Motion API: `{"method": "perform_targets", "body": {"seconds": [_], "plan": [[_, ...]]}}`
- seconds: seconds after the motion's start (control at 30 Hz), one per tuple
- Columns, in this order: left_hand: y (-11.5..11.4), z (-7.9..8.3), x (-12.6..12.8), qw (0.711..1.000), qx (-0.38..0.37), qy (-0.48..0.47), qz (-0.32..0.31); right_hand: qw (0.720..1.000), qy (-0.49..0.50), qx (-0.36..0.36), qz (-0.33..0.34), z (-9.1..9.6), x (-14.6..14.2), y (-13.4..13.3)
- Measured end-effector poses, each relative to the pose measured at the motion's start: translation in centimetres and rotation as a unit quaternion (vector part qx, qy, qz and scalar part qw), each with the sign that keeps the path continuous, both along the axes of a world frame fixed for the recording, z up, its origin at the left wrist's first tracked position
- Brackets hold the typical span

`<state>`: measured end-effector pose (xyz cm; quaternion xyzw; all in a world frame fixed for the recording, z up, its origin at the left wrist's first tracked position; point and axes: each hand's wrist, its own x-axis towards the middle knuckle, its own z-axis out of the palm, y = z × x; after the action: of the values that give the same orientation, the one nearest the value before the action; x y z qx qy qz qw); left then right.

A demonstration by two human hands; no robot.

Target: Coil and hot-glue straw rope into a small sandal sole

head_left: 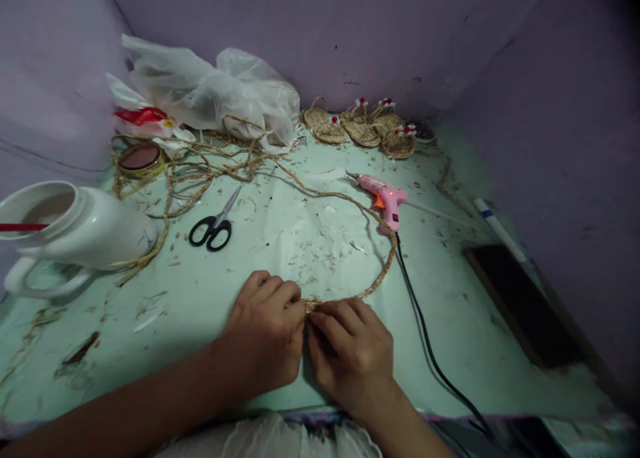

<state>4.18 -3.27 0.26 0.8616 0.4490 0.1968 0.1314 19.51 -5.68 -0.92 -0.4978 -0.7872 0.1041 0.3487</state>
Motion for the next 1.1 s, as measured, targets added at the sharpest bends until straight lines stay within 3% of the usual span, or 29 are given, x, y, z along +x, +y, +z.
{"method": "perform_targets", "body": {"seconds": [0.33,0.57,0.67,0.77,0.93,1.1], "plan": [[0.9,0.2,0.5,0.998,-0.017,0.013,-0.065,1.000,0.021,-0.012,-0.018,0.0,0.0,0.3],[0.7,-0.1,0.5,1.000,-0.019,0.004,0.003,0.993,0.109,-0.040,0.000,0.4,0.9,0.0],[0.3,0.1,0.5,1.000,-0.012,0.014,-0.001,0.987,0.132,-0.018,-0.090,0.5,2.3,-0.6],[-0.1,0.2,0.7,1.000,0.018,0.022,-0.008,0.980,0.080,-0.057,-0.175,0.0,3.7,-1.2],[-0.4,0.1,0.7,0.997,0.058,0.029,-0.029,0.989,0.005,-0.088,-0.122,-0.6,4.3,-2.0],[0.6,-0.2,-0.2,0.998,0.040,-0.010,-0.049,0.985,0.055,-0.119,-0.116,-0.3,3.4,-2.3]]}}
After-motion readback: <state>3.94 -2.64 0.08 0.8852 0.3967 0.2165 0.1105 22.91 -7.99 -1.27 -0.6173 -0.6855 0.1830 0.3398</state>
